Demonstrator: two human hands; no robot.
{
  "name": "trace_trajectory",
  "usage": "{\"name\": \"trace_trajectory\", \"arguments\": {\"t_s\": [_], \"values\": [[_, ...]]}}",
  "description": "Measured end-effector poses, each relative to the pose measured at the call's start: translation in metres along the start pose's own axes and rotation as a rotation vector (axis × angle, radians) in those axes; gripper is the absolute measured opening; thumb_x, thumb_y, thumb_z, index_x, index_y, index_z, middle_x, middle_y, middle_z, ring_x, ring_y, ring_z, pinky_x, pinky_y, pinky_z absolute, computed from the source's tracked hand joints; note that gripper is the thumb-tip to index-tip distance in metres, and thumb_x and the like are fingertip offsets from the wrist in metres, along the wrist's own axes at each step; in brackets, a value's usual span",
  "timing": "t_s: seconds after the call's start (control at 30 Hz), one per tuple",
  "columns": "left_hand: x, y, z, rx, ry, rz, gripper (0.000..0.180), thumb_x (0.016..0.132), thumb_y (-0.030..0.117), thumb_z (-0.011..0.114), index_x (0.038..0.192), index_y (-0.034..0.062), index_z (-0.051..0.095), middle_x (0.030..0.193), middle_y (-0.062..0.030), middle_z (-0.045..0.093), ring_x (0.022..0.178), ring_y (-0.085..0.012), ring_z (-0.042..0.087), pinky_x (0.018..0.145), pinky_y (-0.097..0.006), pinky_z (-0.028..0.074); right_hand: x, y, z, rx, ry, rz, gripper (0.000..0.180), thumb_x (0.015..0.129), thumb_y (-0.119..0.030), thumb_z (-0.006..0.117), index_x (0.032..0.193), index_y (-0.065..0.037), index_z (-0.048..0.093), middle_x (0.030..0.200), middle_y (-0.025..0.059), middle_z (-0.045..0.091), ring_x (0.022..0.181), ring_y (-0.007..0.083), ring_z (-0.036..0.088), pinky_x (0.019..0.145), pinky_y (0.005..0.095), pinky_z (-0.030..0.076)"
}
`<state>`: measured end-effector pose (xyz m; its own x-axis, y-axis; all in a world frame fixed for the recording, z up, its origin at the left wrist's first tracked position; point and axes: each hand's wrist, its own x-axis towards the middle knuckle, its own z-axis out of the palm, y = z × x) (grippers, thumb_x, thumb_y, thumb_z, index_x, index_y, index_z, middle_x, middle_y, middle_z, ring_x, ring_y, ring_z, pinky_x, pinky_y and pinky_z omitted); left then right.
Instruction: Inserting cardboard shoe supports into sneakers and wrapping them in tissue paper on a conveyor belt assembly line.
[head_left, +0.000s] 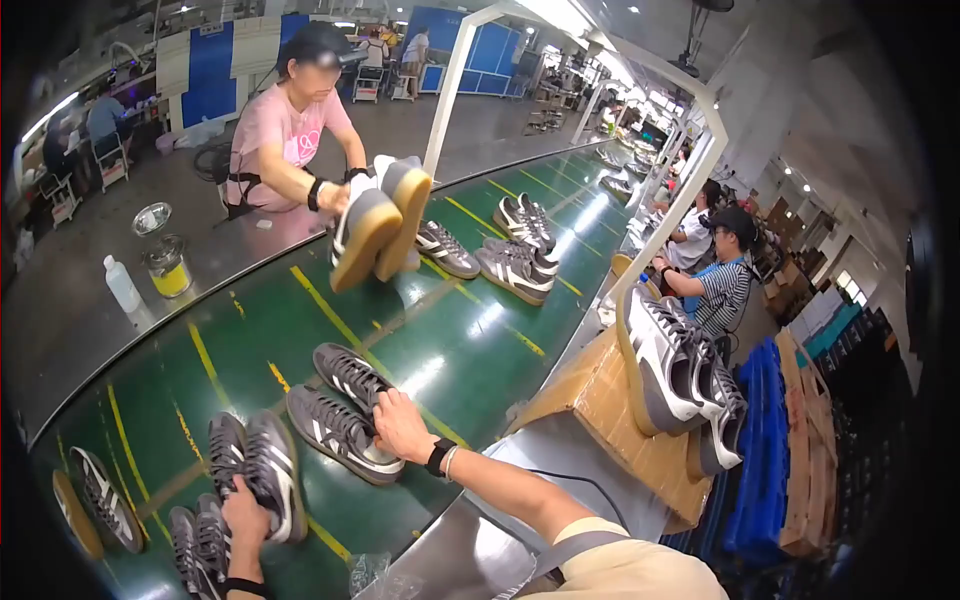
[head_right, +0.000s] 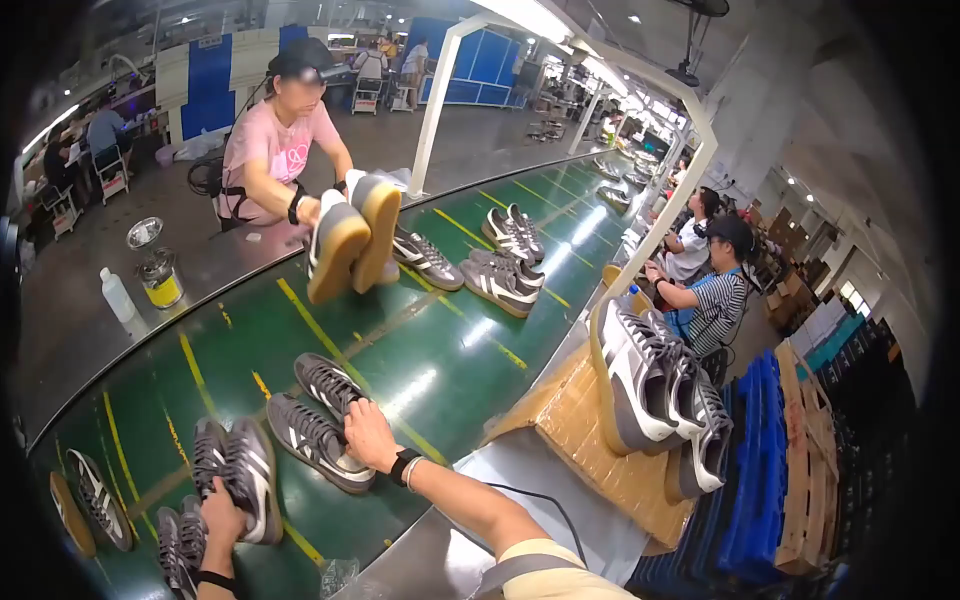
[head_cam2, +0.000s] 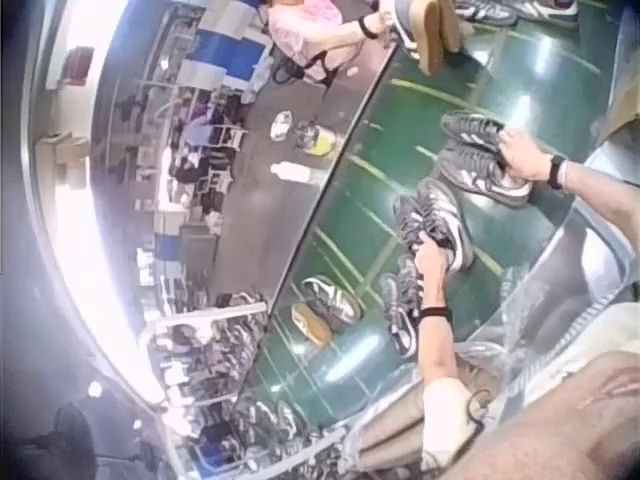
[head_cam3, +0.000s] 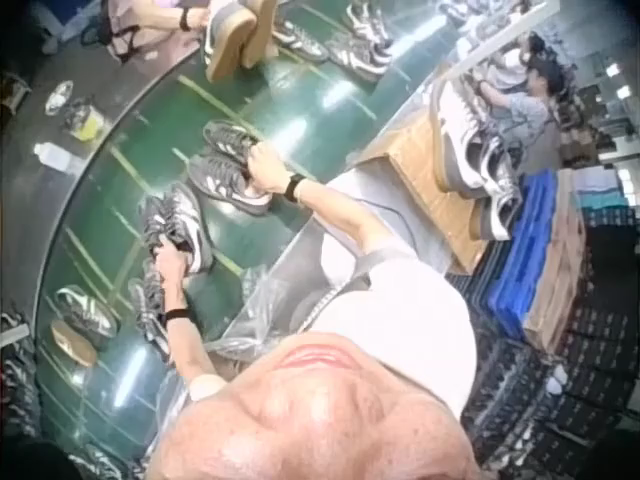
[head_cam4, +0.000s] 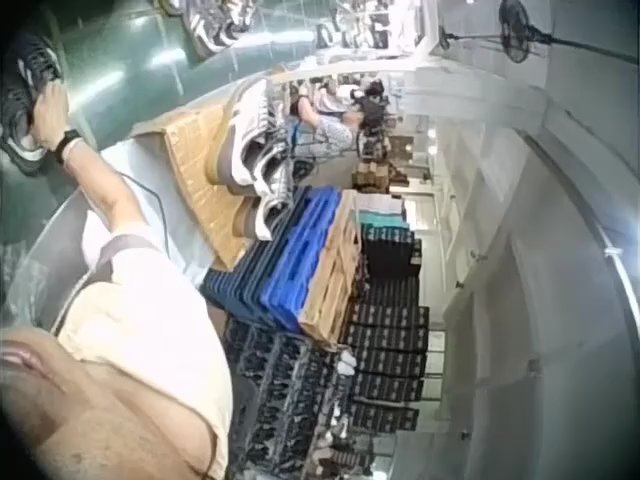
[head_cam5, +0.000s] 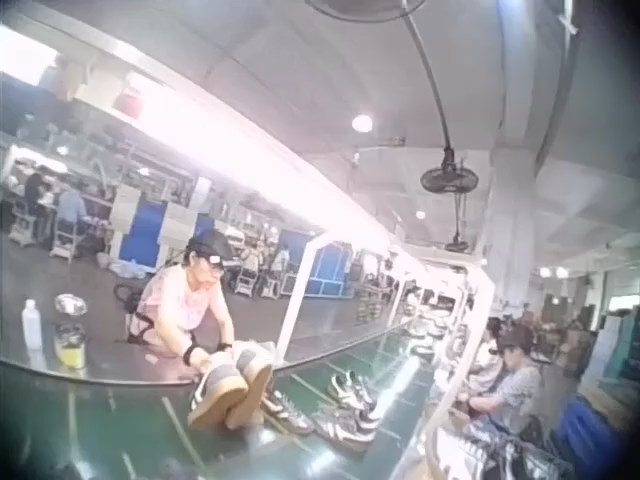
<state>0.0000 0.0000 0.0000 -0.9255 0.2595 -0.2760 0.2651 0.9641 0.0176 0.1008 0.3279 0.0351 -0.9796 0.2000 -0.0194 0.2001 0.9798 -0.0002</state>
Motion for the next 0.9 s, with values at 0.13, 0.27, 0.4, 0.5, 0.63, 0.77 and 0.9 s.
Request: {"name": "trace_trajectory", "arguments": {"t_s": [0.13,0.27,0.4,0.5,0.63,0.77,0.9], "values": [[0.006,-0.071,0.029,0.012,0.191,-0.078,0.057,0.082,0.009,0.061,0.132,-0.0045,0.038,0.089,-0.0195,0.066,0.082,-0.0351,0.067,0.069,-0.042,0.054,-0.027,0.009,0.026,0.131,0.064,0.009,0.053,0.063,-0.035,0.077,0.093,0.004,0.056,0.085,0.0214,0.065,0.084,0.0338,0.065,0.074,0.0407,0.051],[0.045,-0.186,0.055,0.151,0.139,-0.150,0.069,0.078,0.007,0.066,0.138,-0.0030,0.034,0.096,-0.0197,0.064,0.092,-0.0353,0.065,0.079,-0.042,0.052,0.017,-0.022,0.034,0.128,0.048,0.032,0.039,0.063,-0.023,0.074,0.089,0.002,0.058,0.076,0.0175,0.067,0.073,0.0332,0.068,0.066,0.0416,0.054],[0.031,-0.207,0.056,0.007,0.044,-0.172,0.080,0.072,0.009,0.070,0.140,-0.0043,0.031,0.105,-0.0239,0.061,0.099,-0.0394,0.062,0.085,-0.043,0.051,0.007,-0.084,0.010,0.216,0.043,0.073,0.023,0.061,-0.017,0.075,0.078,-0.004,0.066,0.082,0.0141,0.068,0.075,0.0314,0.069,0.068,0.0408,0.055],[-0.003,-0.164,-0.004,0.000,0.029,-0.162,0.072,0.072,0.011,0.071,0.133,-0.0045,0.037,0.105,-0.0256,0.061,0.099,-0.0409,0.062,0.086,-0.044,0.050,0.012,-0.144,0.051,0.391,0.050,-0.016,0.017,0.065,-0.011,0.070,0.079,-0.003,0.064,0.079,0.0188,0.068,0.074,0.0350,0.068,0.067,0.0420,0.055],[-0.095,-0.150,-0.069,-0.207,0.306,0.165,0.046,0.069,0.010,0.073,0.108,-0.0005,0.052,0.077,-0.0187,0.060,0.079,-0.0380,0.062,0.077,-0.043,0.051,0.000,-0.230,0.059,0.451,-0.065,-0.437,0.038,0.062,-0.014,0.071,0.092,0.005,0.057,0.079,0.0208,0.066,0.080,0.0385,0.066,0.071,0.0460,0.052],[-0.265,-0.137,-0.161,-0.505,-0.207,0.186,0.050,0.084,0.043,0.067,0.117,0.0058,0.063,0.104,-0.0249,0.066,0.099,-0.0292,0.066,0.085,-0.044,0.049,-0.028,-0.240,-0.014,0.432,0.326,-0.576,0.044,0.064,-0.016,0.072,0.098,0.004,0.052,0.095,0.0194,0.058,0.091,0.0353,0.057,0.076,0.0466,0.046],[-0.363,-0.128,-0.109,-0.421,-0.326,0.405,0.048,0.082,0.030,0.070,0.119,0.0030,0.059,0.103,-0.0213,0.065,0.099,-0.0365,0.062,0.088,-0.045,0.047,-0.095,-0.226,-0.020,0.714,0.245,-0.635,0.035,0.066,-0.014,0.070,0.096,-0.002,0.056,0.092,0.0178,0.058,0.088,0.0355,0.058,0.073,0.0455,0.045]]}}
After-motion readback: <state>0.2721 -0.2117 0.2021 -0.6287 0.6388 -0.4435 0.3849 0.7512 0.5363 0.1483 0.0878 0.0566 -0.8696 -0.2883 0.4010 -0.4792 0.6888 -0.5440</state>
